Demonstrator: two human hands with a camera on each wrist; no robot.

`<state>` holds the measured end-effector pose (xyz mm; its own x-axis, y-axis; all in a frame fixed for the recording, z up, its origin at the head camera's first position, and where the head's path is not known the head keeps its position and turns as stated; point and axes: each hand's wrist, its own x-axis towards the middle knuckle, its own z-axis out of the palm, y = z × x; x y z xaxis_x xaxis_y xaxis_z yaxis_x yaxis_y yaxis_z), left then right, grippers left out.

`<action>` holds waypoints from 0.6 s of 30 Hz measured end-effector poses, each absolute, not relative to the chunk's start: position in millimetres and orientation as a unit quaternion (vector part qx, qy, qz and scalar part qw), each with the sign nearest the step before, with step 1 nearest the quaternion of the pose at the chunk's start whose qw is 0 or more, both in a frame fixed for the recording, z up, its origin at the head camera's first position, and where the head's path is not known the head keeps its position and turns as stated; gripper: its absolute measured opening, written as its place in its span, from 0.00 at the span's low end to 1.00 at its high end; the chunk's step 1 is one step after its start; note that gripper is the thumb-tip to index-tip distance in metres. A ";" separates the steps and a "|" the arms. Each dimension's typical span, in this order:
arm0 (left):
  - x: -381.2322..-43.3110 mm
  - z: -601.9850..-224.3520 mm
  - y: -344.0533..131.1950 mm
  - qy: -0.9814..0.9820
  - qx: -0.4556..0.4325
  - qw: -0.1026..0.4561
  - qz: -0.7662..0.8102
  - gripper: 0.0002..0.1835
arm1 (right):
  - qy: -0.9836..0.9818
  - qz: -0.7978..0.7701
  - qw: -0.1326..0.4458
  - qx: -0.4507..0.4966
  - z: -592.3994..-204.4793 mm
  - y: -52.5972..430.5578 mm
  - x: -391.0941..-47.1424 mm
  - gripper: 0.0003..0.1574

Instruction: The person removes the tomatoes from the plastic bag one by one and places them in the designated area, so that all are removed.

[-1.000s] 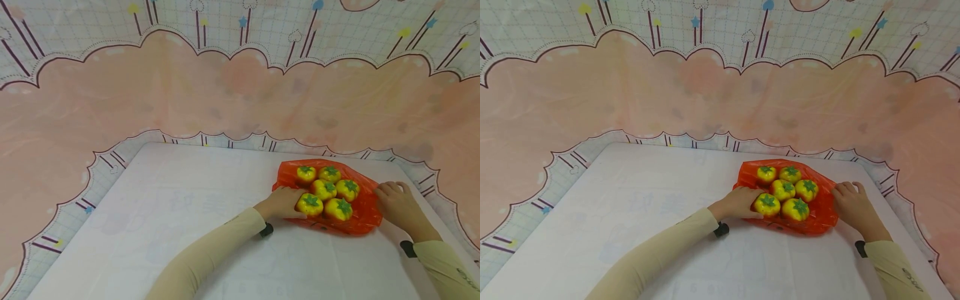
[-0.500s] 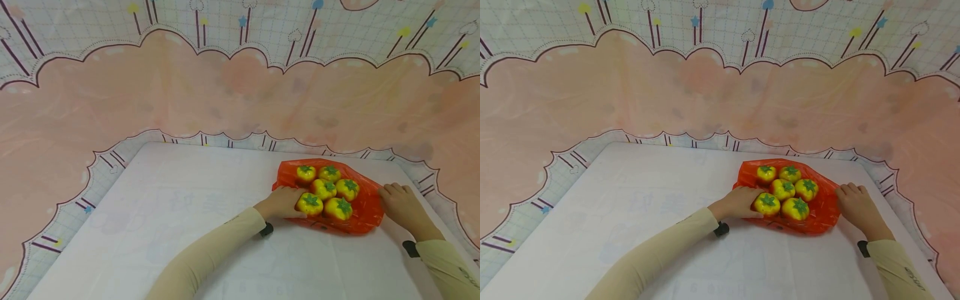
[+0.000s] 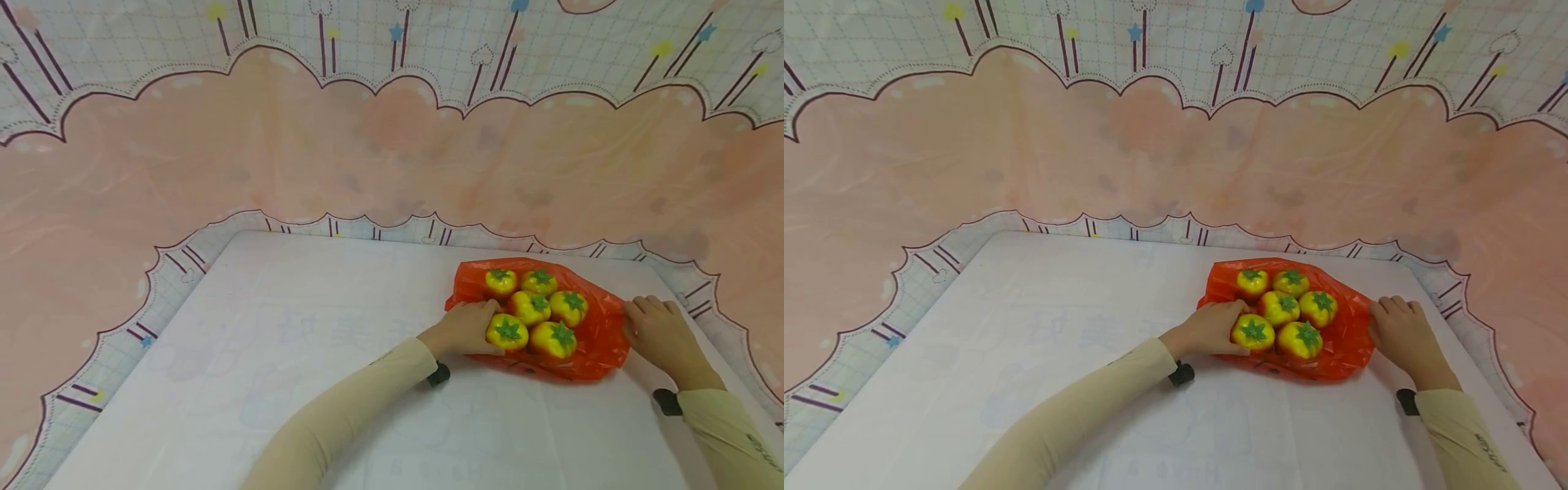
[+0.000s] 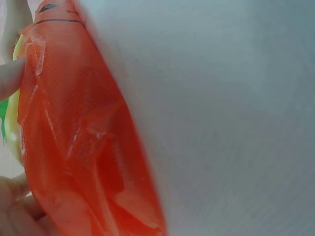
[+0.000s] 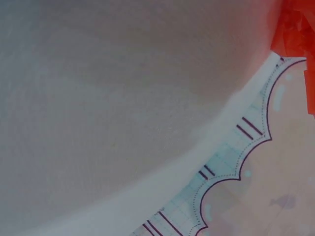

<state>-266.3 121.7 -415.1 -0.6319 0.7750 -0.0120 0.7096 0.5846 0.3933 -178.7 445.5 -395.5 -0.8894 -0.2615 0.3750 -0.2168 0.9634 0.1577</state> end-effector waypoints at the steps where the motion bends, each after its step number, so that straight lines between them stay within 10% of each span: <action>1: -266.2 -414.8 121.3 0.885 0.417 0.093 0.183 0.34 | -0.972 -0.054 0.195 0.118 -395.3 444.8 -179.1 0.15; 18: -265.8 -415.7 126.4 0.892 0.417 0.101 0.143 0.36 | -0.983 -0.041 0.129 0.128 -400.2 439.2 -189.0 0.14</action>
<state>-265.8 126.4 -415.7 -0.6318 0.7728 -0.0608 0.7153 0.6114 0.3384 -189.0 439.2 -400.2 -0.9342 -0.2614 0.2427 -0.2401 0.9640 0.1142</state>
